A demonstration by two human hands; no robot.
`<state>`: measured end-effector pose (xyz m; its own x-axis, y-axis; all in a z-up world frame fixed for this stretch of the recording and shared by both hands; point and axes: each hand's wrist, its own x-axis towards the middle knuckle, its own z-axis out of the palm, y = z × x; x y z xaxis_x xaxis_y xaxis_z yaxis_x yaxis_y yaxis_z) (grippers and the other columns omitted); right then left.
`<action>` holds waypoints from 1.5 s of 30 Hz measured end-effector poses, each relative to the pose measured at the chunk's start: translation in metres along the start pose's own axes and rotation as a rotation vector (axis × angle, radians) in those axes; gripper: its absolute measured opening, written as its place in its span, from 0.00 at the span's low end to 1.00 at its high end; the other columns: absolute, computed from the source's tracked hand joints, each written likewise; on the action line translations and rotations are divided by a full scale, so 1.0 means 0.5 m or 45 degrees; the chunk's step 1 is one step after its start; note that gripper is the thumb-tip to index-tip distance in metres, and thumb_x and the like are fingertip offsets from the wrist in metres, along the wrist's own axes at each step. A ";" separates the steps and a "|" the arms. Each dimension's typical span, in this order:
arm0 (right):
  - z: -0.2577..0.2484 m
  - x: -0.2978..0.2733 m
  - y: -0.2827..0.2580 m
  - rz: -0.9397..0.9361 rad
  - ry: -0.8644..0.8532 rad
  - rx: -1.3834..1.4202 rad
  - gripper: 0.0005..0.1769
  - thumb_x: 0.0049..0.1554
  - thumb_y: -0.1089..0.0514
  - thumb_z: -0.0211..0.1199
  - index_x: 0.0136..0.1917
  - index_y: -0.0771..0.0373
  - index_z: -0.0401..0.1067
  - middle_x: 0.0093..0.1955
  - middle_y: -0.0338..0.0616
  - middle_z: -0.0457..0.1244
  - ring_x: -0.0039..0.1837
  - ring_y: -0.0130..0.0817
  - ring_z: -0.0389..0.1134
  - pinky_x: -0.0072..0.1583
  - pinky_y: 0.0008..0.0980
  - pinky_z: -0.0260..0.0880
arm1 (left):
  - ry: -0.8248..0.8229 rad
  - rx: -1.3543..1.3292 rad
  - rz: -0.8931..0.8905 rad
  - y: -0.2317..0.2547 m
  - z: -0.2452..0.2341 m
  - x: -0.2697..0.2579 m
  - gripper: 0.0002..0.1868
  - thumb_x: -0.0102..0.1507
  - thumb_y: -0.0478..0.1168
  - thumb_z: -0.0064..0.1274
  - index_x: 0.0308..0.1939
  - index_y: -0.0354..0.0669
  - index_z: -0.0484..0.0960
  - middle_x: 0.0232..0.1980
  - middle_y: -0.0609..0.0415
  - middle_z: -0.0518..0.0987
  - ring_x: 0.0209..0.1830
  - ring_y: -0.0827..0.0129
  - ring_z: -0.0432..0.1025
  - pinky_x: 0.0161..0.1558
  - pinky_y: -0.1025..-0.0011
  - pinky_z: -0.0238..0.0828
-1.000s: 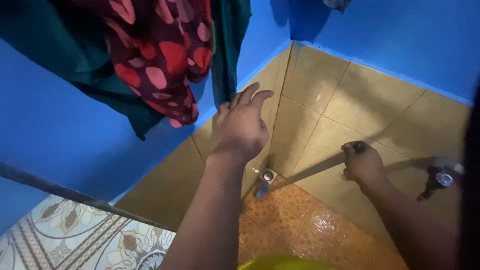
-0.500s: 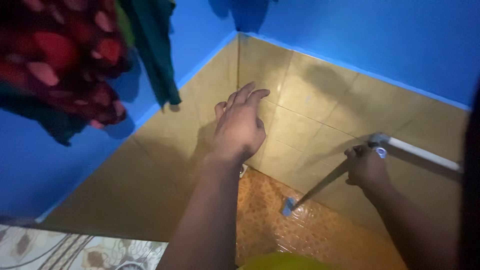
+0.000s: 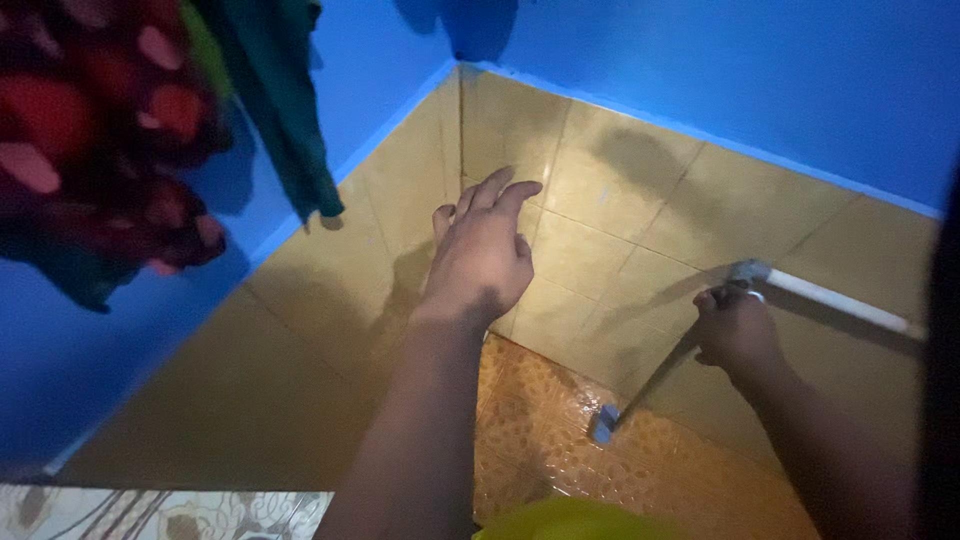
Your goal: The person manipulates a long metal rod around a washing machine and floor drain before attempting to mount a shower head onto a wall bracket using wooden spacers.
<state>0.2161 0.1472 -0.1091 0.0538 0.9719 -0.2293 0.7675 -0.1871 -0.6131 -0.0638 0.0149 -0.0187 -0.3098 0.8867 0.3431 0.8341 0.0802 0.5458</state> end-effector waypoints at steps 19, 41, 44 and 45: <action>0.157 -0.032 -0.121 -0.243 -0.100 0.190 0.20 0.69 0.50 0.54 0.63 0.67 0.72 0.46 0.58 0.68 0.38 0.42 0.70 0.44 0.43 0.74 | 0.096 0.074 -0.123 -0.119 -0.147 -0.055 0.33 0.57 0.30 0.49 0.67 0.54 0.71 0.77 0.53 0.62 0.78 0.61 0.55 0.73 0.53 0.46; -0.043 -0.068 0.092 -0.171 -0.062 0.169 0.19 0.65 0.53 0.57 0.61 0.71 0.71 0.48 0.59 0.68 0.41 0.46 0.72 0.42 0.45 0.76 | 0.001 -0.015 -0.066 0.084 -0.005 -0.107 0.32 0.58 0.32 0.50 0.67 0.54 0.71 0.77 0.52 0.62 0.77 0.62 0.54 0.73 0.54 0.44; -0.064 -0.079 0.107 -0.213 -0.098 0.062 0.20 0.66 0.52 0.57 0.62 0.70 0.70 0.45 0.62 0.69 0.39 0.48 0.73 0.43 0.45 0.75 | 0.002 -0.002 -0.098 0.105 0.001 -0.128 0.32 0.58 0.32 0.50 0.67 0.54 0.71 0.77 0.52 0.61 0.77 0.63 0.53 0.72 0.54 0.43; -0.069 -0.081 0.109 -0.235 -0.115 0.015 0.21 0.66 0.51 0.56 0.62 0.70 0.70 0.44 0.62 0.70 0.38 0.49 0.74 0.43 0.45 0.75 | 0.008 -0.002 -0.106 0.111 0.001 -0.136 0.31 0.58 0.32 0.50 0.67 0.54 0.71 0.77 0.53 0.60 0.77 0.63 0.53 0.72 0.55 0.44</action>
<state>0.2779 0.1026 -0.1071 -0.1445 0.9732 -0.1788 0.7518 -0.0095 -0.6594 0.0039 -0.0407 -0.0120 -0.3811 0.8740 0.3015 0.8047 0.1529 0.5736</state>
